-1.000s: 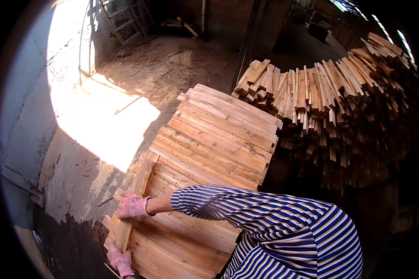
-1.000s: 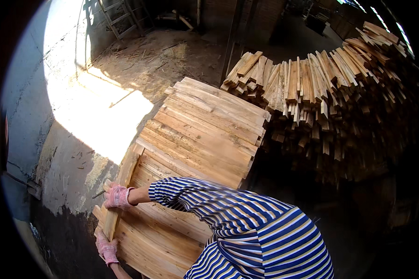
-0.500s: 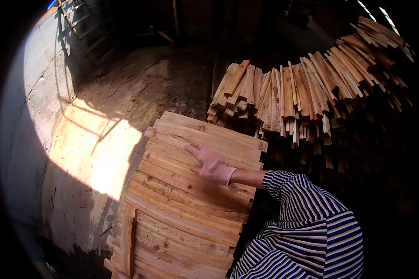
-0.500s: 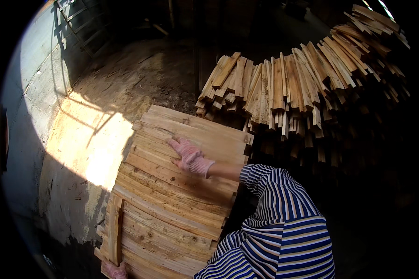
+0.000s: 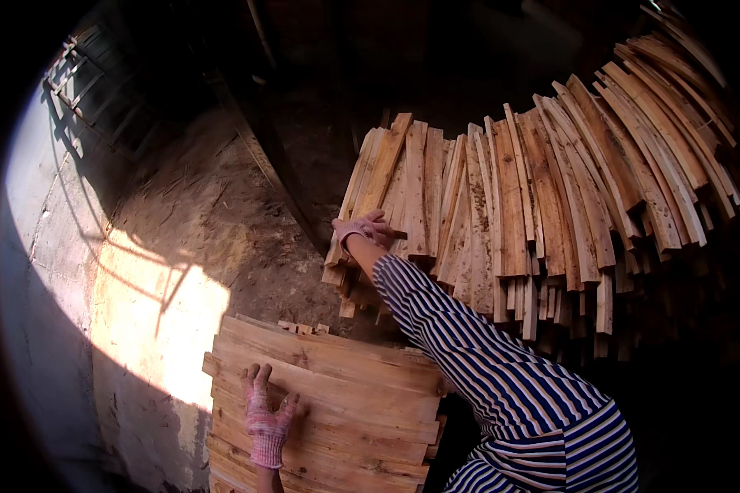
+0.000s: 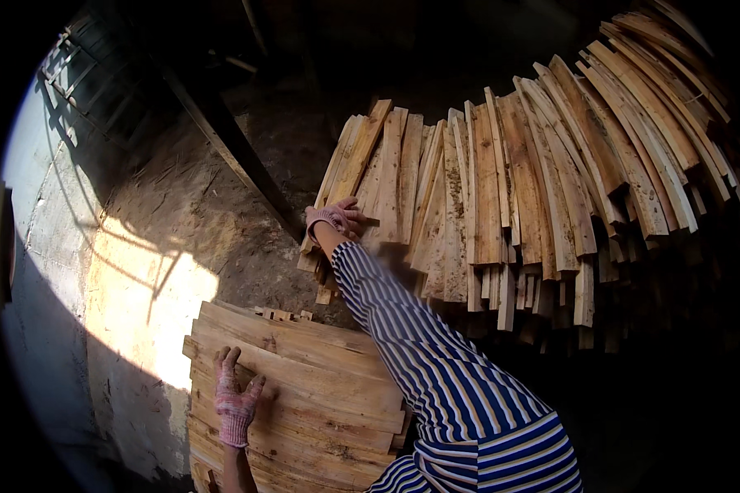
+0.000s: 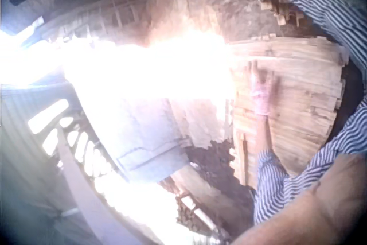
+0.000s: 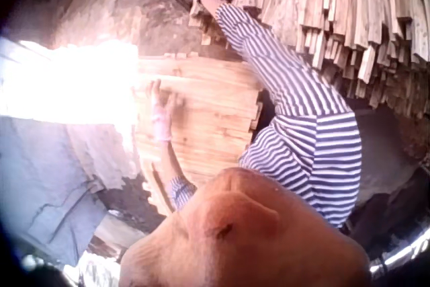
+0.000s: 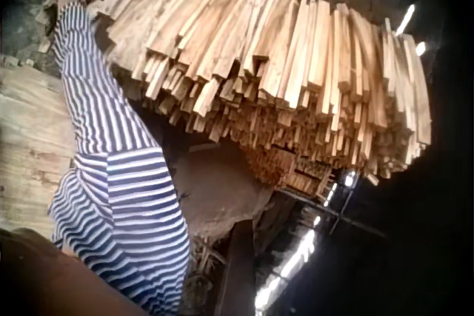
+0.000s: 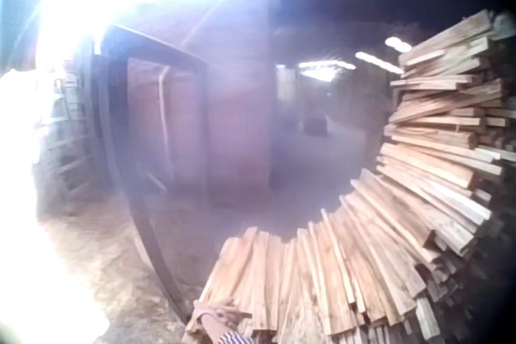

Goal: The person stacks wooden planks and beams in a workshop. They pick up pieces of wood from a large pile and arrange them into a neat stack on a wooden pallet.

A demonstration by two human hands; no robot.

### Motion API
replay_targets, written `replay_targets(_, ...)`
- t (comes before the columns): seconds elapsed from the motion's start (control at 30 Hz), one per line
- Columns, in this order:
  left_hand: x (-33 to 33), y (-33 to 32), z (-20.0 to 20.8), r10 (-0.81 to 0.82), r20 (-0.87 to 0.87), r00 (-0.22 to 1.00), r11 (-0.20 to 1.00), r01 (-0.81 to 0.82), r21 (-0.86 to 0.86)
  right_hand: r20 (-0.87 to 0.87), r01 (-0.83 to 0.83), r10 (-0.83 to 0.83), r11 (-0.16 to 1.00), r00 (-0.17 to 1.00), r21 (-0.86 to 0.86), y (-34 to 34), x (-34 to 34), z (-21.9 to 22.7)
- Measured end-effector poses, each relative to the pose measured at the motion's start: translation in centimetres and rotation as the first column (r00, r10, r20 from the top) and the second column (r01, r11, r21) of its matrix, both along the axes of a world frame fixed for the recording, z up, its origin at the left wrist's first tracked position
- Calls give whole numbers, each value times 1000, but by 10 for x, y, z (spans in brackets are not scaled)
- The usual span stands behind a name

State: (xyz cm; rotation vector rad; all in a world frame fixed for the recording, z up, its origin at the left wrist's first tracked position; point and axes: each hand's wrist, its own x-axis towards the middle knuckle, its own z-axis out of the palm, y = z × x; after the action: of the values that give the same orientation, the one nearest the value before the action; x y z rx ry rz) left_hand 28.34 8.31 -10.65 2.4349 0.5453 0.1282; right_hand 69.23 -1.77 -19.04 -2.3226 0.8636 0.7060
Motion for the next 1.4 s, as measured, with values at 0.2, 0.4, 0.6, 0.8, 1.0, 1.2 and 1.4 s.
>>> replay_targets(0.2,129,-46,-33,-36,205,978,970,83,-227,-79,106,-100,991,992,78,-13,16,-21)
replay_targets(0.4,184,-89,-61,-5,189,982,840,106,-532,36,48,-63,947,997,318,-69,15,-11)
replay_targets(0.6,252,-117,-87,104,89,991,857,-44,-514,136,-48,-203,387,970,921,-191,1,6)
replay_targets(0.8,371,-128,-101,13,-201,980,991,14,133,-433,307,4,-713,901,631,-277,-44,34)
replay_targets(1.0,430,-131,-134,75,-513,855,956,85,281,-287,218,-113,-413,951,884,-328,-105,21)
replay_targets(1.2,417,-99,-98,-107,-153,982,994,100,-52,-161,90,-110,-476,981,875,-349,-99,8)
replay_targets(1.4,272,-216,-46,-503,-486,715,861,365,-355,-16,65,-238,202,971,977,-292,-81,25)
